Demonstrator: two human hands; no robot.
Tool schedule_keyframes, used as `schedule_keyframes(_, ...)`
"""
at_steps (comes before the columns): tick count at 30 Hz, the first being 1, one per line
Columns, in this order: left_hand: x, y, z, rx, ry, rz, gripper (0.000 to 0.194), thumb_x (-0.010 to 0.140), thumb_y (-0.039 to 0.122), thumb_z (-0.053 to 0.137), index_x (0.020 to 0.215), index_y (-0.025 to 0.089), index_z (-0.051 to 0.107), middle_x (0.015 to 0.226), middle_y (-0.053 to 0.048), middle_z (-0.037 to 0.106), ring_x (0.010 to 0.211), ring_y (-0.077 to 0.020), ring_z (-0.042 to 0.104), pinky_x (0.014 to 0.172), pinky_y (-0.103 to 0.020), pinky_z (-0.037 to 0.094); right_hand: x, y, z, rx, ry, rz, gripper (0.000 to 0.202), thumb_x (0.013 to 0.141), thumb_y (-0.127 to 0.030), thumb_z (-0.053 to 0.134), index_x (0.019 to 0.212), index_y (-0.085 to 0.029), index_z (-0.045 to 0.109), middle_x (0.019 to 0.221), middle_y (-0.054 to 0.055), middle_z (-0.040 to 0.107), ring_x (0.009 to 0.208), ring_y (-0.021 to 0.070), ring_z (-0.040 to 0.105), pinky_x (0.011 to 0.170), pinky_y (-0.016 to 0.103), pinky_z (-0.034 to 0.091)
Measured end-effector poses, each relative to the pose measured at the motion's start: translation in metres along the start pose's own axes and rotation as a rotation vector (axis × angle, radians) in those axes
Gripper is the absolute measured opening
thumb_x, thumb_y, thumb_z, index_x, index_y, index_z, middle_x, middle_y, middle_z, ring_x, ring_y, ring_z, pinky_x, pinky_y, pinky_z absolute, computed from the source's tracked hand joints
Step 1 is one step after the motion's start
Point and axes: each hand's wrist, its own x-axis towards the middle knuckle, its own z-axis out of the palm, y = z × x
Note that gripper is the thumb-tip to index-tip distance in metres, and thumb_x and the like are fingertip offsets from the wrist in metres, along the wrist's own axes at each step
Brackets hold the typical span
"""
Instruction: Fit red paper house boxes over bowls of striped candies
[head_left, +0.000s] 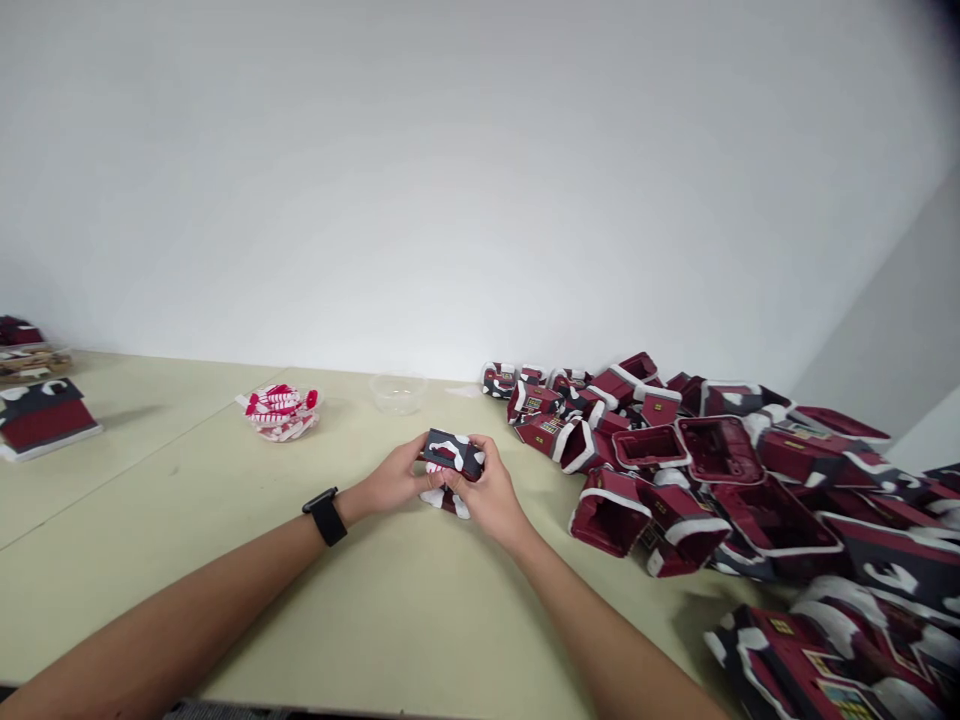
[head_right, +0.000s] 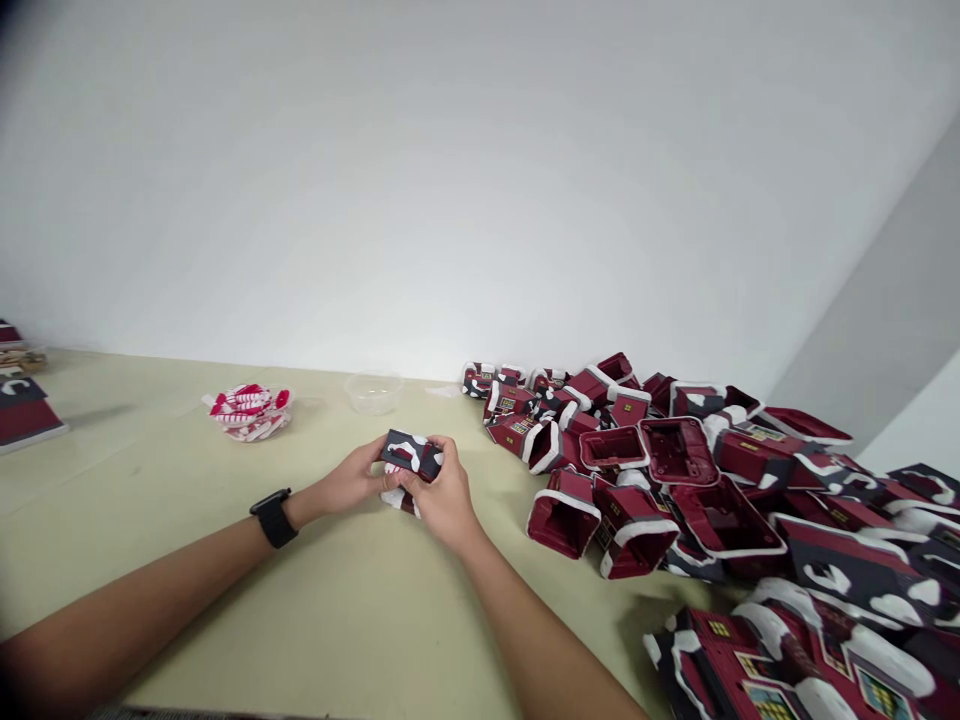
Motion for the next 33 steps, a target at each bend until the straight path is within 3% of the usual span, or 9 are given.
schedule_keyframes(10,0.002,0.005,-0.003,0.025,-0.010,-0.007,0.051,0.094,0.055,0.066,0.126,0.016,0.062,0.125,-0.010,0.070,0.114,-0.0261,0.064,0.100,-0.033,0.048,0.004,0.012,0.001,-0.015,0.005,0.059,0.070,0.074,-0.056,0.076,0.128,-0.020,0.050,0.122,0.008,0.067,0.108,0.0245,0.063,0.097,0.037,0.048)
schedule_keyframes(15,0.007,-0.010,-0.006,0.092,0.132,-0.019,0.063,0.090,0.054,0.070,0.140,0.019,0.056,0.136,-0.011,0.066,0.126,-0.0281,0.060,0.111,-0.040,0.044,0.007,0.013,0.003,0.044,0.044,0.074,0.070,0.071,-0.052,0.077,0.127,-0.019,0.051,0.126,0.010,0.066,0.111,0.0248,0.064,0.098,0.038,0.051)
schedule_keyframes(20,0.008,-0.016,-0.008,0.098,0.273,-0.069,0.059,0.097,0.061,0.055,0.138,0.018,0.059,0.141,-0.015,0.062,0.130,-0.0294,0.058,0.113,-0.042,0.044,0.003,0.004,0.006,0.101,0.081,0.056,0.073,0.070,-0.038,0.075,0.135,-0.021,0.048,0.141,0.013,0.057,0.123,0.0254,0.060,0.100,0.038,0.052)
schedule_keyframes(25,0.006,-0.008,-0.006,0.118,0.197,-0.075,0.059,0.101,0.060,0.050,0.142,0.018,0.054,0.141,-0.014,0.061,0.128,-0.0276,0.058,0.112,-0.040,0.042,0.001,-0.001,0.008,0.058,0.081,0.016,0.066,0.071,-0.027,0.067,0.135,-0.021,0.048,0.140,0.012,0.057,0.123,0.0251,0.059,0.101,0.040,0.052)
schedule_keyframes(33,0.008,-0.005,-0.007,0.107,0.142,-0.063,0.062,0.097,0.056,0.060,0.145,0.019,0.050,0.131,-0.012,0.066,0.123,-0.0264,0.061,0.110,-0.038,0.045,0.003,-0.004,0.008,0.001,0.061,-0.025,0.059,0.073,-0.023,0.062,0.131,-0.021,0.054,0.137,0.010,0.058,0.124,0.0252,0.057,0.099,0.038,0.054)
